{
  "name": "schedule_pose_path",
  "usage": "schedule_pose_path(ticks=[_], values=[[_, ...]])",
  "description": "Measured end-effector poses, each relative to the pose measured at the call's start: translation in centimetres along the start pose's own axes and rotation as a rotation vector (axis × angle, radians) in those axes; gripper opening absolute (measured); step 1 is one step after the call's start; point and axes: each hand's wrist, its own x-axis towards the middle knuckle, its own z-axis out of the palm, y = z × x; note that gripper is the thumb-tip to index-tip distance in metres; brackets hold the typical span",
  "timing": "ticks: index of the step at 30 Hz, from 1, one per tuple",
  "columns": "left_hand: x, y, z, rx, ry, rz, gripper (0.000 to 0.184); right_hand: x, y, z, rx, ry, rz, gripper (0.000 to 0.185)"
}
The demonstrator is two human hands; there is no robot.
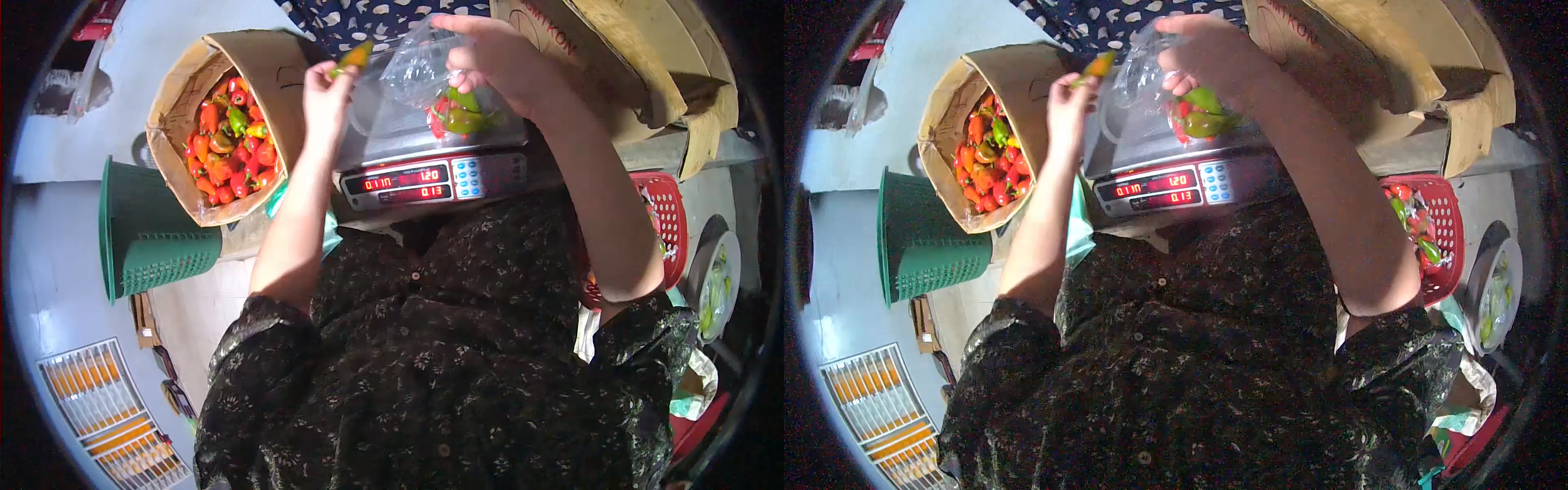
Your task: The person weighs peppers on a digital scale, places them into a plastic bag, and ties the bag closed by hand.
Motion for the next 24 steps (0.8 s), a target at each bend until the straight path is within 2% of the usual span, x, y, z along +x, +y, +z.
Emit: schedule_pose_path(ticks=[1, 2, 3, 5, 7, 8, 9, 10, 11, 12, 15, 16, 18, 19, 20, 21, 23, 24], values=[[0.2, 1.8, -0.9, -0.119, -0.094, -0.031, 0.03, 0.1, 0.1, -0.2, -0.023, -0.006, -0.014, 0.056], [0.0, 4.0, -1.2, -0.21, -0.211, 0.02, 0.029, 0.3, 0.3, -0.3, -0.045, -0.016, -0.024, 0.056], [-0.6, 6.6, -1.3, -0.172, -0.33, 0.052, 0.031, 0.4, 0.5, -0.2, -0.066, -0.03, -0.032, 0.056], [-2.1, 10.3, -0.4, -0.052, -0.539, 0.074, 0.037, -0.2, -0.4, 1.0, -0.157, -0.018, -0.004, 0.058], [-2.0, 11.6, 0.4, 0.421, -0.733, 0.234, 0.037, -0.7, -1.2, 2.0, -0.242, -0.043, 0.02, 0.06], [-2.5, 12.0, 1.3, 0.567, -0.762, 0.276, 0.037, -0.9, -1.5, 2.3, -0.282, -0.068, 0.033, 0.06], [-2.5, 11.0, 2.5, 0.604, -0.721, 0.426, 0.031, -1.0, -1.6, 2.5, -0.322, -0.091, 0.047, 0.061], [-2.6, 10.4, 4.2, 0.561, -0.737, 0.465, 0.022, -1.0, -1.4, 3.0, -0.314, -0.106, -0.03, 0.063], [-2.7, 10.2, 5.1, 0.471, -0.92, 0.305, 0.015, -1.1, -1.4, 3.2, -0.325, -0.126, -0.023, 0.063], [-2.8, 9.9, 5.7, 0.385, -0.996, 0.005, 0.014, -1.3, -1.5, 3.4, -0.338, -0.145, -0.011, 0.063], [-3.7, 8.0, 7.4, -0.071, -0.92, -0.164, 0.018, -2.1, -1.9, 2.8, -0.402, -0.076, -0.052, 0.057], [-3.7, 8.5, 7.7, 0.417, -0.844, 0.567, 0.02, -2.4, -2.3, 2.1, -0.386, -0.039, -0.093, 0.055], [-4.5, 11.9, 6.6, 0.476, -0.592, 0.558, 0.02, -2.8, -2.9, 0.2, -0.469, -0.003, -0.239, 0.05], [-4.5, 13.7, 5.1, 0.586, -0.531, 0.687, 0.019, -3.1, -5.5, 1.1, -0.49, 0.099, -0.1, 0.045], [-5.5, 14.8, 4.0, 0.092, -0.509, 0.588, 0.021, -3.7, -9.8, 3.0, -0.507, 0.202, 0.043, 0.04], [-4.8, 14.6, 3.4, -0.289, -0.455, 0.569, 0.011, -4.3, -9.8, 2.1, -0.455, 0.164, 0.007, 0.041], [-3.9, 14.7, 3.0, -0.388, -0.116, 0.528, 0.018, -5.4, -9.8, 0.4, -0.347, 0.082, -0.06, 0.043], [-2.4, 12.2, 3.2, -0.209, -0.179, 0.518, 0.016, -5.5, -9.7, 0.2, -0.313, 0.127, -0.085, 0.045]])
